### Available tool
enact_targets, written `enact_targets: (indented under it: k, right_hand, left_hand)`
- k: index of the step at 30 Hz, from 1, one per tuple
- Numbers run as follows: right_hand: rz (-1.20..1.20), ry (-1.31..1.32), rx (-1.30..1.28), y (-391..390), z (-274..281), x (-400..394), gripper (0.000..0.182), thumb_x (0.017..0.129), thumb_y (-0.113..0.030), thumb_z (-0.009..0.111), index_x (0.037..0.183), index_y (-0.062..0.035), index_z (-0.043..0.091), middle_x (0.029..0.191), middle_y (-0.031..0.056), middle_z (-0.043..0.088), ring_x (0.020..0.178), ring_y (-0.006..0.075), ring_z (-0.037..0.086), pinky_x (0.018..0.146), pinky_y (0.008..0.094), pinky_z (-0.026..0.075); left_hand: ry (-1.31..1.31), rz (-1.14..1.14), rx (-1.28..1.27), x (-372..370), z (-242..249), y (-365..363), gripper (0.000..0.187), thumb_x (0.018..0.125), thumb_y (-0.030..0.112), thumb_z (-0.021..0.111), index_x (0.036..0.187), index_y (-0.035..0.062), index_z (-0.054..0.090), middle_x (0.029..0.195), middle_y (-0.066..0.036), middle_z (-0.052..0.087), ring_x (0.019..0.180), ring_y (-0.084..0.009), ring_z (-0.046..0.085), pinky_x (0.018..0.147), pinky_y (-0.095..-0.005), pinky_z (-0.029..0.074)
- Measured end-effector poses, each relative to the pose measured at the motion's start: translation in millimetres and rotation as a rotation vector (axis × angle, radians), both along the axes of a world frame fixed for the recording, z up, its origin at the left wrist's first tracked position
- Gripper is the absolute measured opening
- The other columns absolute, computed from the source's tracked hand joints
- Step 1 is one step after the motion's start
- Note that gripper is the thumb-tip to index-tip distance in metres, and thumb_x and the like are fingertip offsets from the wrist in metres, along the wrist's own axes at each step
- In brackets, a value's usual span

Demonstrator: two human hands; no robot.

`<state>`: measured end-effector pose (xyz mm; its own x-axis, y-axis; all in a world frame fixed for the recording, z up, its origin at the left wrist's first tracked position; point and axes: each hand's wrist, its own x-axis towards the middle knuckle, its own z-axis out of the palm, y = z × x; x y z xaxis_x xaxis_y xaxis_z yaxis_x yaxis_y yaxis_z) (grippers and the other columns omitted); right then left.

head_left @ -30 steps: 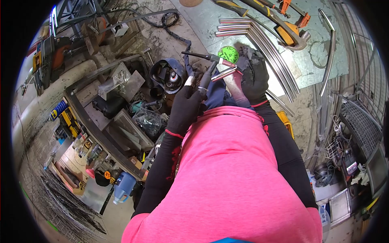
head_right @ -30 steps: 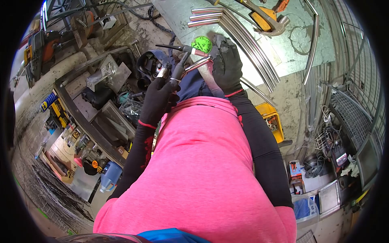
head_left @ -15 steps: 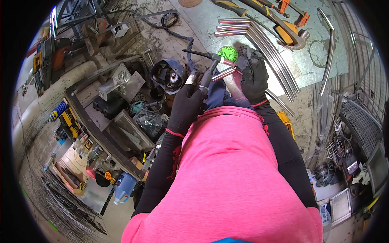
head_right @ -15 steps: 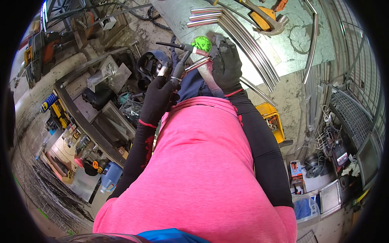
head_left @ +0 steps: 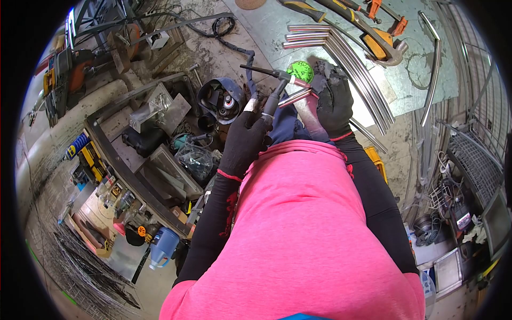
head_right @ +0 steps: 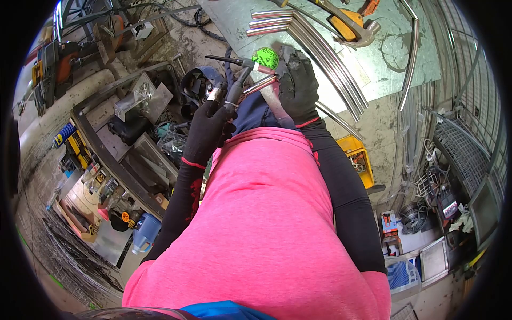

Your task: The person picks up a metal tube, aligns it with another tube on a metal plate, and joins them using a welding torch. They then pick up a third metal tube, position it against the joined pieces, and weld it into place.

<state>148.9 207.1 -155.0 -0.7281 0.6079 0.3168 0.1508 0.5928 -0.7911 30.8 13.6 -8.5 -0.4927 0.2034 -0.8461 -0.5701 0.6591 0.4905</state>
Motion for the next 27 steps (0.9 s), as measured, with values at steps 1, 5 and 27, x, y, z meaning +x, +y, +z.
enact_targets:
  k: [1,5,27]
  right_hand:
    - [-0.014,-0.005,0.005,-0.7,0.8,0.3,0.045,0.102,-0.019,0.061,0.142,0.0011,0.060,0.135,0.0298,0.063,0.120,0.0526,0.063,0.099,0.0535,0.055]
    - [0.033,0.035,-0.047,4.7,10.6,-6.3,0.046,0.102,-0.020,0.062,0.143,-0.0004,0.061,0.133,0.0261,0.066,0.121,0.0469,0.066,0.100,0.0503,0.057]
    - [-0.021,0.018,0.017,-1.1,3.1,-1.7,0.042,0.104,-0.018,0.056,0.140,0.0014,0.064,0.136,0.0254,0.067,0.123,0.0512,0.063,0.106,0.0539,0.052]
  left_hand:
    - [0.002,0.003,0.004,0.1,0.7,0.3,0.038,0.099,0.029,0.070,0.120,-0.0019,0.066,0.091,-0.007,0.071,0.064,-0.0107,0.063,0.050,-0.0265,0.047]
    - [-0.001,0.023,0.055,0.7,-4.9,-3.1,0.032,0.104,0.020,0.069,0.123,-0.0059,0.066,0.088,-0.005,0.068,0.063,-0.0093,0.060,0.053,-0.0267,0.048]
    - [0.078,-0.047,-0.021,0.3,5.3,1.9,0.034,0.101,0.026,0.072,0.105,-0.0070,0.069,0.082,-0.007,0.069,0.063,-0.0115,0.063,0.056,-0.0296,0.048]
